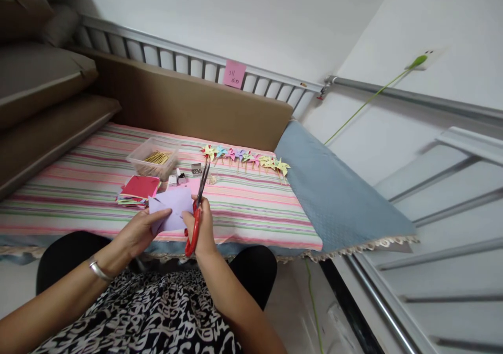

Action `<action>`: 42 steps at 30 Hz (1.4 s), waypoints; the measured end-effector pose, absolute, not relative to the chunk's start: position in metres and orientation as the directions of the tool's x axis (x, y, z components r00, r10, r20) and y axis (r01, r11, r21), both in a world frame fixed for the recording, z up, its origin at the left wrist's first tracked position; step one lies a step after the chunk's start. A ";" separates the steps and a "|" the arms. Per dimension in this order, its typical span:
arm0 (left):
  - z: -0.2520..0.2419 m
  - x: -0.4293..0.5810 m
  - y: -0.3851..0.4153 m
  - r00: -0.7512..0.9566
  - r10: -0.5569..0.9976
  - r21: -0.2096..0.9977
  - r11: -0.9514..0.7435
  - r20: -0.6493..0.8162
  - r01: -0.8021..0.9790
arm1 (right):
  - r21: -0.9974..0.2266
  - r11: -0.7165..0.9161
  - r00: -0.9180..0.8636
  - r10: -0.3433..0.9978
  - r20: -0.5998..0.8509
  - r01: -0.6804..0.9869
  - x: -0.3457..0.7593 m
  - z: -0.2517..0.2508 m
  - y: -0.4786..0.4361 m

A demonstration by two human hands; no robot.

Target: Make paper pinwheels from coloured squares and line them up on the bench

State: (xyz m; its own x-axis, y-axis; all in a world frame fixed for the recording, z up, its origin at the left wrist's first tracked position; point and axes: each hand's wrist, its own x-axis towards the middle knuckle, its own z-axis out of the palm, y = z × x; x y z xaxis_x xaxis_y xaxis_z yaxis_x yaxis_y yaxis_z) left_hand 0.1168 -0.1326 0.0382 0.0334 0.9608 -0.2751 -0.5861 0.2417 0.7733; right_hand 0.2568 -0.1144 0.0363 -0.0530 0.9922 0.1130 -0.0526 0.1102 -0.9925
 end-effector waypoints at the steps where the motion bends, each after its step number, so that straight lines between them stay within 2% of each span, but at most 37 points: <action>1: 0.039 0.116 -0.131 -0.009 0.963 0.785 0.214 -0.269 -0.582 | -0.994 0.105 -0.066 0.992 0.106 -0.024 0.259 0.037 -0.115; 5: 0.043 0.102 -0.125 -0.147 0.951 0.833 0.157 -0.273 -0.530 | -0.992 0.106 -0.181 0.979 0.093 0.064 0.276 0.040 -0.123; 8: 0.045 0.088 -0.123 -0.179 0.952 0.870 0.137 -0.247 -0.474 | -0.982 0.117 -0.282 0.957 0.072 0.147 0.293 0.041 -0.134; 14: 0.050 0.076 -0.122 -0.175 0.954 0.915 0.166 -0.243 -0.368 | -0.941 -0.006 -0.458 0.873 -0.171 0.339 0.308 0.050 -0.164; 22: 0.055 0.074 -0.123 -0.183 0.955 0.946 0.181 -0.235 -0.271 | -0.906 -0.073 -0.437 0.858 -0.271 0.418 0.307 0.057 -0.167; 42: 0.058 0.080 -0.126 -0.185 0.957 0.946 0.167 -0.223 -0.278 | -0.902 -0.025 -0.449 0.861 -0.238 0.431 0.304 0.038 -0.169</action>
State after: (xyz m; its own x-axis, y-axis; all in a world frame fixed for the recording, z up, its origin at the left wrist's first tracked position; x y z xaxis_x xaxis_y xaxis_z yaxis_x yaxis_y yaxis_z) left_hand 0.0804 -0.1258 0.0580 -0.1850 0.9571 -0.2231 -0.2782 0.1667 0.9459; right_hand 0.3043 -0.1693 0.0385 -0.4492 0.8610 -0.2385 0.4307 -0.0252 -0.9022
